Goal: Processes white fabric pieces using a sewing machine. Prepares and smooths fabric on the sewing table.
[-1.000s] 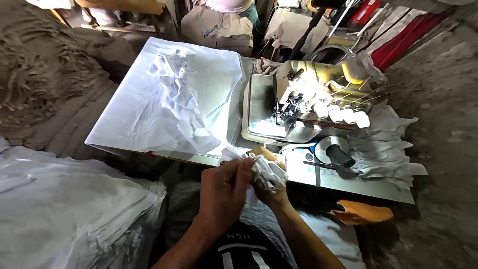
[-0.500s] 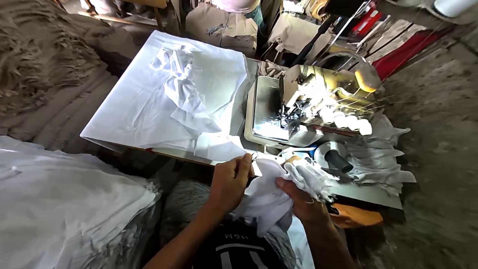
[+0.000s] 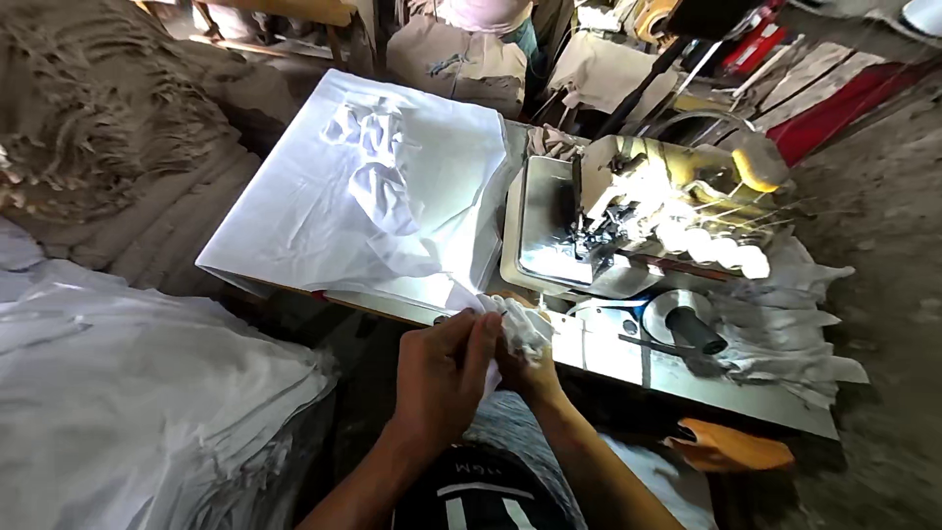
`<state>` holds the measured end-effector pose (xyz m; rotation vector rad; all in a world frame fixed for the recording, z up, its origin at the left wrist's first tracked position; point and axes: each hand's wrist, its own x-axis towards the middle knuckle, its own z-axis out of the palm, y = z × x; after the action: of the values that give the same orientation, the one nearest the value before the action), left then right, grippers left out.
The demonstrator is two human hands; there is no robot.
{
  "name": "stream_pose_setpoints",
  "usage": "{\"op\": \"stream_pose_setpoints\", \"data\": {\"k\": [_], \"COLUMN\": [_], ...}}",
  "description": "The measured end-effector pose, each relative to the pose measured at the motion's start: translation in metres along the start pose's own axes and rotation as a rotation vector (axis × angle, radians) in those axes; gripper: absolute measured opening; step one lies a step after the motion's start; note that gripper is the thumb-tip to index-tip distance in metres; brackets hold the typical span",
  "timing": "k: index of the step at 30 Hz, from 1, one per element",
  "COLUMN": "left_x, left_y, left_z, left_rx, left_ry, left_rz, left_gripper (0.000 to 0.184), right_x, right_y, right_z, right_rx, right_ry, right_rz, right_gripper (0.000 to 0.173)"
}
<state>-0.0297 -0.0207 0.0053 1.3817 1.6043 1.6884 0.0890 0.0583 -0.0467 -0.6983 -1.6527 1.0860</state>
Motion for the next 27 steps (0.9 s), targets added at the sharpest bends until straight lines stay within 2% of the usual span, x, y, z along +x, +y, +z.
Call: {"op": "stream_pose_setpoints", "data": {"k": [2,4,7,9,12,17,20,22,24,26,27], "left_x": [0.002,0.003,0.006,0.009,0.017,0.023,0.018,0.015,0.014,0.013,0.01], "left_y": [-0.011,-0.028,-0.047,-0.051,-0.046,-0.036,-0.037,-0.044,-0.05,-0.053,-0.056], "left_z": [-0.015,-0.026,-0.022,-0.009,0.011,0.022,0.024,0.023,0.026,0.028,0.025], "left_rx": [0.037,0.045,-0.035,-0.086,-0.188,-0.293,-0.161,-0.017,0.039,-0.015,-0.086], "left_ry": [0.076,0.09,-0.059,-0.152,-0.184,-0.09,0.006,0.074,0.099,0.051,-0.003], "left_rz": [-0.016,-0.129,-0.361,-0.419,-0.396,-0.25,-0.151,-0.09,-0.168,-0.307,-0.368], "left_gripper": [0.038,0.036,0.042,0.045,0.043,0.043,0.042,0.035,0.031,0.036,0.042], "right_x": [0.004,0.002,-0.011,-0.015,-0.021,-0.024,-0.027,-0.026,-0.027,-0.032,-0.04], "right_y": [0.003,0.004,-0.001,-0.005,-0.008,-0.009,-0.007,-0.01,-0.011,-0.011,-0.015], "right_z": [-0.013,-0.028,-0.042,-0.044,-0.049,-0.051,-0.049,-0.047,-0.056,-0.084,-0.103], "right_rx": [0.117,0.16,0.105,0.12,0.15,0.187,0.192,0.092,0.062,0.052,0.0], "right_ry": [-0.094,-0.124,-0.004,0.016,-0.004,0.023,0.047,0.041,0.024,-0.013,-0.02], "right_rz": [0.036,0.089,0.202,0.229,0.233,0.226,0.254,0.246,0.185,0.116,0.138], "right_gripper": [0.019,0.023,0.024,0.021,0.02,0.017,0.02,0.02,0.021,0.025,0.029]}}
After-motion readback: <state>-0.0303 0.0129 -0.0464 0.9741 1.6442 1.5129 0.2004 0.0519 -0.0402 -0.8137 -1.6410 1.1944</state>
